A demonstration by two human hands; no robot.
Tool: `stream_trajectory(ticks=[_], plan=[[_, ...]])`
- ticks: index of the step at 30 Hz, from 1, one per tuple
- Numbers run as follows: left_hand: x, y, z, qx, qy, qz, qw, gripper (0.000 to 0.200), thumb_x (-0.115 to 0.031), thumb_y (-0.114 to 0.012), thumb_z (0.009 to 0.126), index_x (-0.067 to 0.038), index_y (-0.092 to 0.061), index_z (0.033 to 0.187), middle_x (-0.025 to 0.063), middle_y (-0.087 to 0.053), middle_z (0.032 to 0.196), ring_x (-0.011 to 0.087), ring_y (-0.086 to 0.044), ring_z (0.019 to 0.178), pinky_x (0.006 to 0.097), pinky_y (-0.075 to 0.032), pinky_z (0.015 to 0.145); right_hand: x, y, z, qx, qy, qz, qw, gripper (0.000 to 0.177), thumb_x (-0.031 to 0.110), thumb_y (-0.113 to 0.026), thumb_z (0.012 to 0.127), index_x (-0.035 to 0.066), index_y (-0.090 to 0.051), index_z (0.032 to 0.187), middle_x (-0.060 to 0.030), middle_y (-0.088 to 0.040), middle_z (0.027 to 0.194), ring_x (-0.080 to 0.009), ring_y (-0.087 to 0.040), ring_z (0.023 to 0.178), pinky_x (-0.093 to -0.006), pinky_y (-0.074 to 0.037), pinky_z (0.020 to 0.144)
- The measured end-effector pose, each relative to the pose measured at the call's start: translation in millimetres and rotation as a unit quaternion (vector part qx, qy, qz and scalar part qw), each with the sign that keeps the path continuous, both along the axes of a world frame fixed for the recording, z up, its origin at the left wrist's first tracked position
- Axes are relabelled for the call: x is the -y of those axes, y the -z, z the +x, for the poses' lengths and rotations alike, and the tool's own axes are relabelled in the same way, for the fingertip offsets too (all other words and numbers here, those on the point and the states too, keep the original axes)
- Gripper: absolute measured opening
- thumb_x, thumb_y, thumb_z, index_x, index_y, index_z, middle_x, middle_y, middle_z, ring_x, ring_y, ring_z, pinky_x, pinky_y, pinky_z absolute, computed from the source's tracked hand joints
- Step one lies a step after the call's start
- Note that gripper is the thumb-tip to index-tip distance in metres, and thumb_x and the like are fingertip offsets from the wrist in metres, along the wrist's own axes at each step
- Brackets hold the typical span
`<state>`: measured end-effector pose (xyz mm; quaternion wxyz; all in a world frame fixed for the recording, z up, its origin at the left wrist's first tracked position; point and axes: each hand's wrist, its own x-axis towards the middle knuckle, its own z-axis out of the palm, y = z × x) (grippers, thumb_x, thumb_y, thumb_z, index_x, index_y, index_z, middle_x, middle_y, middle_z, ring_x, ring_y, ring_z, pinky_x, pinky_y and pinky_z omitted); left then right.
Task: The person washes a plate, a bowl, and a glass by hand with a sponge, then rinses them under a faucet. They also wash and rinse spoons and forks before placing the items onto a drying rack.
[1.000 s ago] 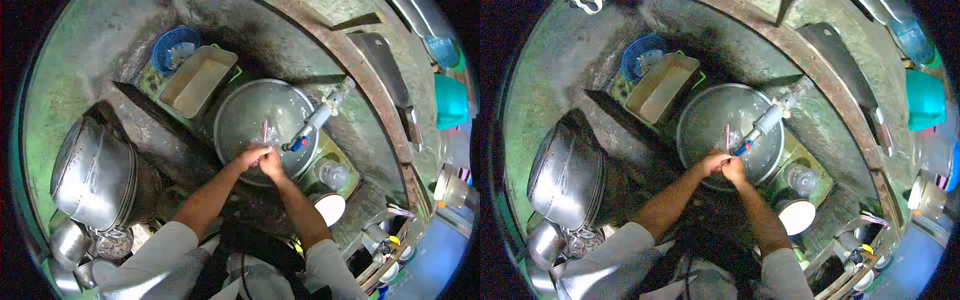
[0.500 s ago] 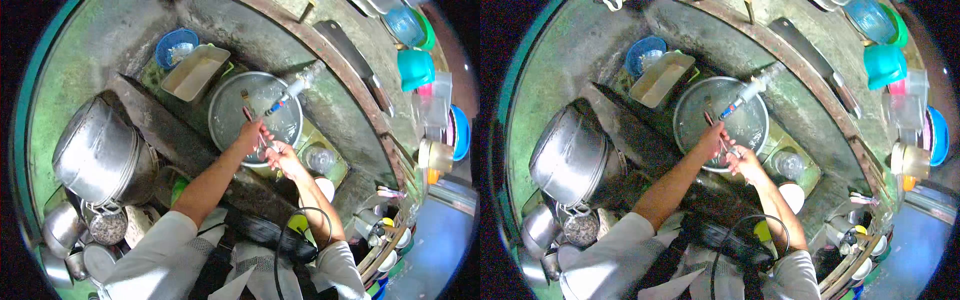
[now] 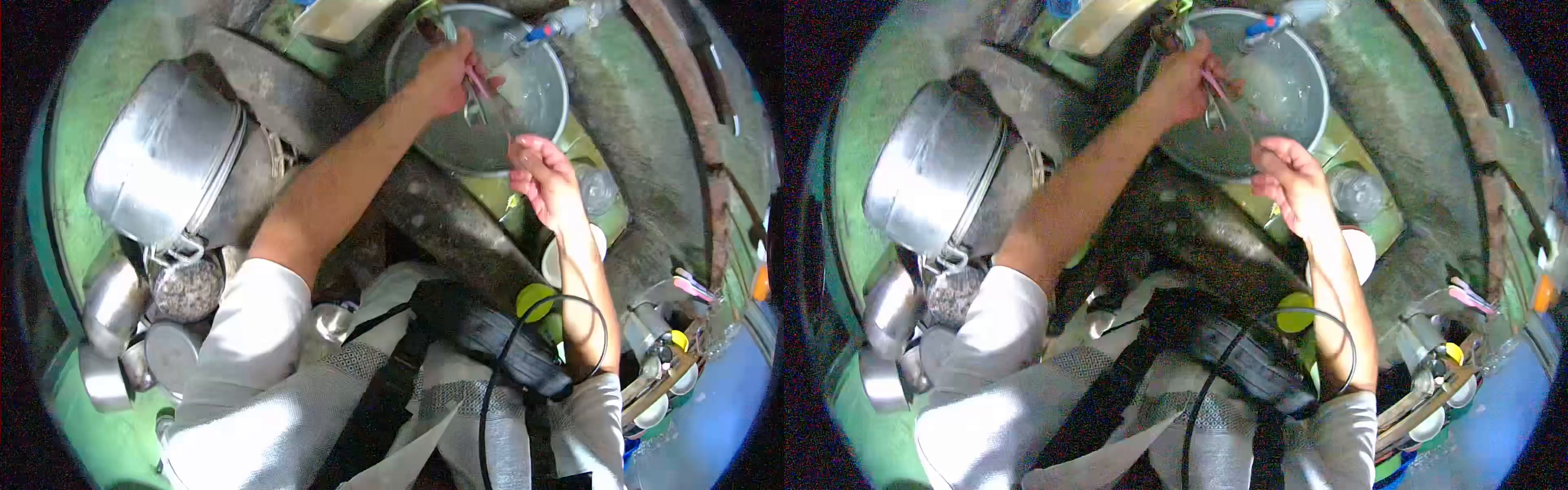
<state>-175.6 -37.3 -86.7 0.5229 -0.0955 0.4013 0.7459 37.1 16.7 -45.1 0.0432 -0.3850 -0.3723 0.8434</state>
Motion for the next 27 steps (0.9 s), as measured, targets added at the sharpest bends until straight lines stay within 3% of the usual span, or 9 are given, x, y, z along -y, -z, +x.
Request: stream_trajectory(ticks=[5, 9, 13, 17, 19, 21, 25, 26, 27], plan=[[28.0, 4.6, -6.7, -0.031, 0.017, 0.024, 0.999, 0.028, -0.035, -0.053, 0.092, -0.009, -0.050, 0.085, 0.0007, -0.042, 0.062, 0.0167, -0.046, 0.053, 0.0485, -0.055, 0.071, 6.4, 31.6, 7.3, 0.052, -0.070, 0.148, 0.985, 0.007, 0.002, -0.056, 0.088, 0.002, -0.058, 0.094, -0.0010, -0.058, 0.077, -0.0079, -0.051, 0.058, -0.0217, -0.044, 0.052], [36.9, 2.5, -13.7, -0.061, -0.030, -0.036, 0.997, 0.027, -0.036, -0.052, 0.093, -0.009, -0.054, 0.098, 0.0000, -0.041, 0.059, 0.0132, -0.045, 0.053, 0.0421, -0.053, 0.063, -20.6, 22.5, 27.5, 0.109, 0.010, 0.257, 0.960, 0.008, 0.008, -0.057, 0.090, 0.001, -0.061, 0.093, -0.0003, -0.058, 0.077, -0.0066, -0.050, 0.058, -0.0225, -0.046, 0.053], [29.0, 5.8, -4.5, -0.251, 0.205, -0.134, 0.937, 0.033, -0.038, -0.047, 0.095, -0.012, -0.055, 0.114, 0.0004, -0.049, 0.065, 0.0134, -0.045, 0.057, 0.0347, -0.050, 0.059, -44.9, 3.9, 16.1, 0.043, 0.074, 0.291, 0.953, 0.014, 0.010, -0.054, 0.092, -0.001, -0.063, 0.093, -0.0041, -0.060, 0.075, -0.0086, -0.053, 0.057, -0.0224, -0.046, 0.053], [9.4, 35.5, 17.8, -0.172, 0.235, -0.043, 0.956, 0.037, -0.040, -0.042, 0.096, -0.013, -0.053, 0.120, 0.0028, -0.058, 0.078, 0.0153, -0.057, 0.070, 0.0330, -0.051, 0.063, -55.8, -9.8, -45.1, 0.096, -0.051, 0.339, 0.935, 0.013, 0.011, -0.057, 0.088, 0.000, -0.064, 0.091, -0.0052, -0.062, 0.071, -0.0099, -0.055, 0.056, -0.0254, -0.047, 0.052], [5.4, 40.3, 27.3, -0.142, 0.238, 0.014, 0.961, 0.037, -0.039, -0.041, 0.097, -0.014, -0.051, 0.122, 0.0038, -0.060, 0.083, 0.0159, -0.060, 0.075, 0.0327, -0.051, 0.064, -62.8, -11.4, -73.3, 0.153, -0.135, 0.483, 0.852, 0.011, 0.010, -0.060, 0.084, 0.001, -0.064, 0.089, -0.0080, -0.064, 0.067, -0.0122, -0.058, 0.056, -0.0282, -0.049, 0.055], [7.9, 40.8, 36.0, -0.077, 0.306, 0.066, 0.947, 0.040, -0.038, -0.039, 0.097, -0.010, -0.047, 0.124, 0.0058, -0.062, 0.089, 0.0176, -0.062, 0.084, 0.0355, -0.052, 0.068, -62.1, 4.0, -94.0, 0.147, -0.065, 0.585, 0.795, 0.010, 0.009, -0.060, 0.082, 0.003, -0.065, 0.088, -0.0102, -0.064, 0.065, -0.0143, -0.061, 0.058, -0.0301, -0.050, 0.058], [5.9, 44.3, 37.2, 0.052, 0.207, 0.151, 0.965, 0.025, -0.032, -0.044, 0.097, -0.012, -0.048, 0.111, -0.0001, -0.051, 0.071, 0.0123, -0.051, 0.064, 0.0362, -0.046, 0.063, -50.8, -8.7, -106.2, 0.130, 0.046, 0.500, 0.855, 0.011, 0.013, -0.064, 0.084, 0.004, -0.059, 0.089, -0.0054, -0.062, 0.076, -0.0132, -0.058, 0.063, -0.0291, -0.050, 0.061], [-1.9, 49.2, 30.5, 0.180, 0.121, 0.169, 0.962, 0.014, -0.030, -0.048, 0.095, -0.017, -0.050, 0.100, -0.0031, -0.042, 0.064, 0.0115, -0.043, 0.057, 0.0336, -0.043, 0.060, -57.7, 39.6, -82.4, 0.084, 0.008, 0.483, 0.871, 0.015, 0.015, -0.064, 0.086, 0.005, -0.057, 0.095, -0.0018, -0.059, 0.082, -0.0108, -0.055, 0.070, -0.0269, -0.048, 0.067], [-4.6, 40.7, 26.3, 0.160, 0.084, 0.145, 0.973, 0.017, -0.034, -0.055, 0.091, -0.018, -0.053, 0.090, -0.0036, -0.041, 0.062, 0.0124, -0.045, 0.058, 0.0336, -0.042, 0.060, -45.3, 37.2, -66.7, 0.072, -0.028, 0.396, 0.915, 0.017, 0.015, -0.064, 0.086, 0.004, -0.058, 0.097, -0.0010, -0.060, 0.083, -0.0104, -0.055, 0.076, -0.0249, -0.046, 0.072]])
